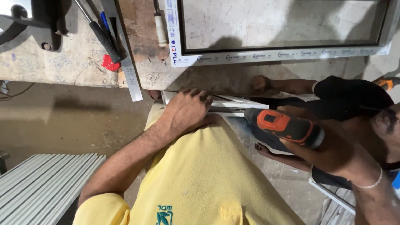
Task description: The recorder is assembling and securing components of white window frames using manual tools and a power drill on a workshop table.
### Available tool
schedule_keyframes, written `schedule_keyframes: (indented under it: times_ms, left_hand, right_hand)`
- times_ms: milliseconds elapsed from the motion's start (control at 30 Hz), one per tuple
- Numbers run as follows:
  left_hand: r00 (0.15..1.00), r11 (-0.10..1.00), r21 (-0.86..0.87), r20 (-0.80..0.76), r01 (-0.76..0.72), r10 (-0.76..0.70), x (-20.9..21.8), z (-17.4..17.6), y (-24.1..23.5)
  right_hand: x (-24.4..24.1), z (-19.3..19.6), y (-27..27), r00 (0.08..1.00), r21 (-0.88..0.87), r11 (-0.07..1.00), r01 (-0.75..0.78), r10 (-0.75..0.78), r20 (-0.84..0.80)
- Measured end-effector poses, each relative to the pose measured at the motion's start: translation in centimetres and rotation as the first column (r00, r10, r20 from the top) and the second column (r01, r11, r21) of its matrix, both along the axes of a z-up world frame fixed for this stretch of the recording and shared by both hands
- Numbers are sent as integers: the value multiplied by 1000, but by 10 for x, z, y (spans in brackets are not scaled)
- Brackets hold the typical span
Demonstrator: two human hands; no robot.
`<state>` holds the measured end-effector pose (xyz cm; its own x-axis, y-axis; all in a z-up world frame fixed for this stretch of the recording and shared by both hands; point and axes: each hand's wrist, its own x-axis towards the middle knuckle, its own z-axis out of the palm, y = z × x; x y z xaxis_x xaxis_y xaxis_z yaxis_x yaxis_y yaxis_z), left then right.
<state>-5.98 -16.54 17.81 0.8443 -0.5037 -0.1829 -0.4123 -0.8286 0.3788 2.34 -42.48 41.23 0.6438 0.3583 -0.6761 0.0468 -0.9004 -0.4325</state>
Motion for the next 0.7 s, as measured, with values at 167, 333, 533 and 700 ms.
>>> schedule_keyframes:
  times_ms: [167,333,533,700]
  left_hand:
    - [999,998,-54,24,-33,35,-1,-6,-3]
    - [999,998,-44,2,-34,34,0,-3,-4]
    - [999,999,-40,-27,-30,28,4,15,-1]
    - [999,998,-47,3,-46,47,1,11,-1]
  right_hand:
    - [-3,-6,-15,999,-140,989,-50,52,15]
    - [7,-8,-7,996,-103,990,-93,91,-21]
    - [14,-2,10,986,-198,967,-159,144,-89]
    - [6,-2,7,988,-214,965,-151,145,-47]
